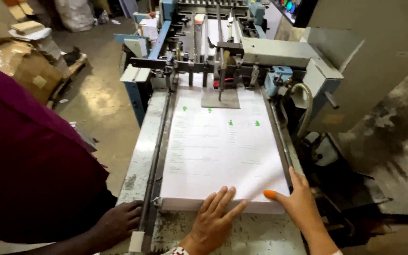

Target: Operating a binding machine to process paper into notebooks, including alignment and stacking.

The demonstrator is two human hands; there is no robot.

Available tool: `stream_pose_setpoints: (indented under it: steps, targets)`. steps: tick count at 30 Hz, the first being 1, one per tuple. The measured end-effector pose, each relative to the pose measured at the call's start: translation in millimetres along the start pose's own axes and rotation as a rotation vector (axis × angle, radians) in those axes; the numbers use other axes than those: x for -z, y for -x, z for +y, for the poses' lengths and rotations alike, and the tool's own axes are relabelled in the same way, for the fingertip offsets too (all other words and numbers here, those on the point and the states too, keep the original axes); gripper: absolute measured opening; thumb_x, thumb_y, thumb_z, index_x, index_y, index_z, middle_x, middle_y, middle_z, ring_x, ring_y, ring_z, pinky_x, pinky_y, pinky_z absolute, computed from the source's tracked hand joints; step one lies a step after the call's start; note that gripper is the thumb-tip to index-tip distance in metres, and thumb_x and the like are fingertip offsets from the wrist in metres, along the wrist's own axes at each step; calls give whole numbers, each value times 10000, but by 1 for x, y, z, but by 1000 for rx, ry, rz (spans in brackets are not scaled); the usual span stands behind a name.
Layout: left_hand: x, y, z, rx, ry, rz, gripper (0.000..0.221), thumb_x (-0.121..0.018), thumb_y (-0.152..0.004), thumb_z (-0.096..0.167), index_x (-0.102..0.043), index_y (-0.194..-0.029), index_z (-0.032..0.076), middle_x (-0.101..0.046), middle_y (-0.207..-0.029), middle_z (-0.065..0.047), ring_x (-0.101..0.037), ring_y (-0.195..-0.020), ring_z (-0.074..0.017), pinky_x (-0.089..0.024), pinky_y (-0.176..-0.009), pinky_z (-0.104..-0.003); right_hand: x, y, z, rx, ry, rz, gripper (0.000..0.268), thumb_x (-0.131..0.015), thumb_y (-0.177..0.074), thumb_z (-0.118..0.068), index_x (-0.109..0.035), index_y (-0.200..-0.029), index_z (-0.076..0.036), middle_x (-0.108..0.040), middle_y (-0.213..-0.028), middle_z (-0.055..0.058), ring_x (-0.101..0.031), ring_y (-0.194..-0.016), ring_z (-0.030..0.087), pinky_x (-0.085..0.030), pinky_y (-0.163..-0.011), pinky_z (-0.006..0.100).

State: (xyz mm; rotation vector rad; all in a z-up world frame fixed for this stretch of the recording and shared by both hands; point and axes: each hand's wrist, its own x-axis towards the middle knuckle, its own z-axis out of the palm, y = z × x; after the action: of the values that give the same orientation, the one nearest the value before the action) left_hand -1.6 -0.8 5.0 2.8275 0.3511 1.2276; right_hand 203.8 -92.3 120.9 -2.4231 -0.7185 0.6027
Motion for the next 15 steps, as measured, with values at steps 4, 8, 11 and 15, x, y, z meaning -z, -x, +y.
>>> stream_pose_setpoints:
  steps: [4,8,11,15]
  targets:
    - [-8,3,-1,7,-7,53,609,-530,-790,11,-521,-1380,165,-467,-1464,-131,-437,-1357,-310,-306,-1078,-423,-4,-6,6,4,-35,37,1125,-809,-591,-453,-246,-1524,-176,-246,-1560,60,-321,-1403,263,-338,-1100,443]
    - [-7,1,0,1,44,55,603,-509,-733,-65,-541,-1321,64,-482,-1446,-163,-442,-1349,-336,-315,-1084,-449,0,2,-2,-18,-29,34,1088,-798,-603,-435,-268,-1518,-180,-245,-1566,61,-304,-1415,274,-332,-1103,461]
    - [3,0,2,1,59,21,570,-481,-785,-84,-522,-1340,40,-451,-1468,-180,-402,-1377,-353,-273,-1116,-447,-6,-5,3,-2,-21,63,1110,-787,-586,-457,-269,-1522,-160,-260,-1551,107,-295,-1408,302,-316,-1103,475]
    - [4,3,1,39,107,-23,674,-434,-789,-117,-414,-1443,45,-386,-1519,-164,-313,-1432,-345,-197,-1163,-455,-2,-1,-3,-33,-7,18,1108,-749,-585,-490,-251,-1525,-183,-235,-1567,70,-272,-1424,274,-298,-1127,498]
